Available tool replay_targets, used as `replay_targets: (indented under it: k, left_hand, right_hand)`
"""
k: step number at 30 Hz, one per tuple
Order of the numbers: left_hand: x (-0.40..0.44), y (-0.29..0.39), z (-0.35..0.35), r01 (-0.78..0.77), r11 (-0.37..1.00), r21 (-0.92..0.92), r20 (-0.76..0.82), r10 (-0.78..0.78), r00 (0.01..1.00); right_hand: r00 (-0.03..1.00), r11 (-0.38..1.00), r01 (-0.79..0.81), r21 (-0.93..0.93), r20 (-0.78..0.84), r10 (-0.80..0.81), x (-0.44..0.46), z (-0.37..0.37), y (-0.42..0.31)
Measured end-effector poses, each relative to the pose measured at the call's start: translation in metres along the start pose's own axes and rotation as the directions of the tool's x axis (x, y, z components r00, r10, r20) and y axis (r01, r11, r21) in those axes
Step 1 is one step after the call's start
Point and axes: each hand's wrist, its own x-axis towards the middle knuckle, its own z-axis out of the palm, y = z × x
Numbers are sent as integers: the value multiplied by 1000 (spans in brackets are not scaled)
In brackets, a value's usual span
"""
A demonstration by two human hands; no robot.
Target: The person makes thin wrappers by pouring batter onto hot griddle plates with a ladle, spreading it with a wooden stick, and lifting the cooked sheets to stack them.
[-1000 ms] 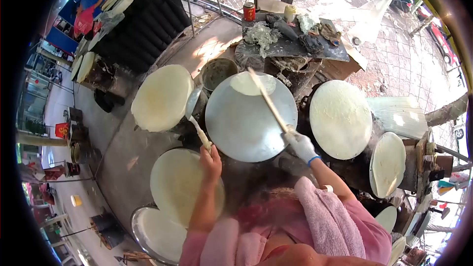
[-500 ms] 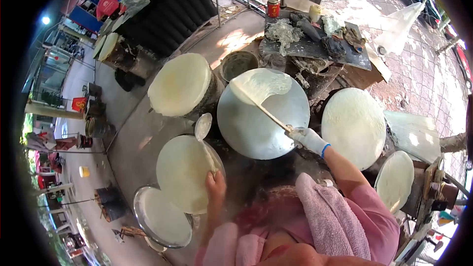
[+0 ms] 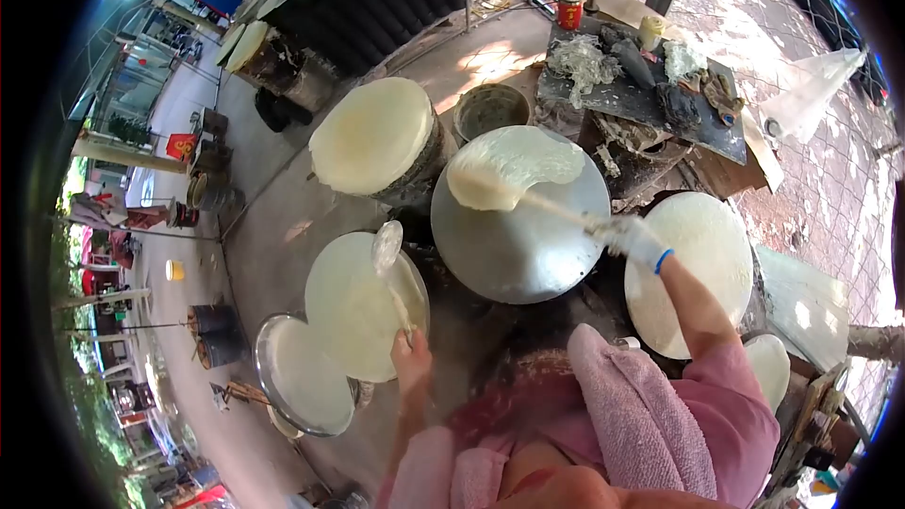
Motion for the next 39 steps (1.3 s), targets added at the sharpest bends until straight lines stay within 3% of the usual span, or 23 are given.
replay_targets:
  k: [1,3,4,5,8,9,10,11,12,13,15,17,19,21,23,25,26,28,30,32,36,37,39]
  left_hand:
    - [0,1,1,-12,1000,-27,4,12,1000]
    - [-5,3,3,-7,997,-72,1,7,1000]
    - [-7,5,5,11,996,-89,-4,-11,1000]
    - [-11,8,7,31,993,-110,-8,-32,999]
    - [-25,22,7,122,963,-241,9,-123,992]
    - [-26,21,8,121,960,-252,3,-124,992]
    - [-27,18,7,122,958,-258,-1,-126,992]
    - [-29,13,5,123,957,-262,-3,-128,992]
    - [-27,6,4,68,980,-188,-26,-75,997]
    - [-20,-4,4,13,994,-112,-43,-18,999]
    - [-6,-15,8,-39,999,-17,-65,38,997]
    - [11,-16,13,-30,999,22,-81,32,996]
    - [29,-12,19,-170,973,155,-80,184,980]
    - [50,0,26,-212,940,268,-25,227,974]
    - [66,16,30,-159,911,379,69,144,987]
    - [84,24,41,-168,888,429,109,134,985]
    - [88,27,46,-174,874,454,131,128,983]
    - [90,36,51,-212,773,598,172,134,976]
    - [82,38,45,-251,677,691,219,135,966]
    - [60,34,32,-303,610,733,276,141,951]
    - [-4,31,6,-285,646,708,372,2,928]
    - [-17,16,6,-303,635,710,406,-18,914]
    - [-40,-18,18,-156,755,637,381,-133,915]
  right_hand:
    - [947,945,306,116,-144,-289,32,-8,27]
    - [996,984,30,-176,-76,-43,43,-29,-3]
    - [996,994,-87,-68,12,88,46,-22,-12]
    - [983,994,-107,25,151,102,55,-18,2]
    - [969,1000,-1,-6,248,2,29,5,3]
    - [944,986,-167,7,291,158,18,3,-7]
    - [959,999,13,41,282,-25,45,-6,38]
    - [967,997,36,-65,254,-18,47,-18,30]
    - [974,984,52,-171,226,-12,49,-29,19]
    - [983,998,53,-23,180,-48,57,-34,8]
    - [992,979,72,-190,112,-51,93,-39,3]
    - [955,995,96,-37,284,-81,95,-31,1]
    - [890,999,24,34,454,-37,84,-18,13]
    - [884,977,-85,-196,437,165,43,-21,-20]
    - [930,974,-55,-221,345,130,35,-39,-3]
    - [974,963,175,-205,178,-139,52,-49,10]
    - [998,947,49,-317,64,-30,52,-47,-15]
    - [955,951,272,-145,158,-249,91,-42,14]
    - [934,963,242,-123,299,-197,97,-25,18]
    - [902,983,82,-163,431,-4,90,-14,24]
    - [897,980,-84,-179,414,152,10,-8,16]
    - [905,940,-99,-327,363,221,-11,-10,11]
    - [923,974,-141,-175,333,194,-48,-11,35]
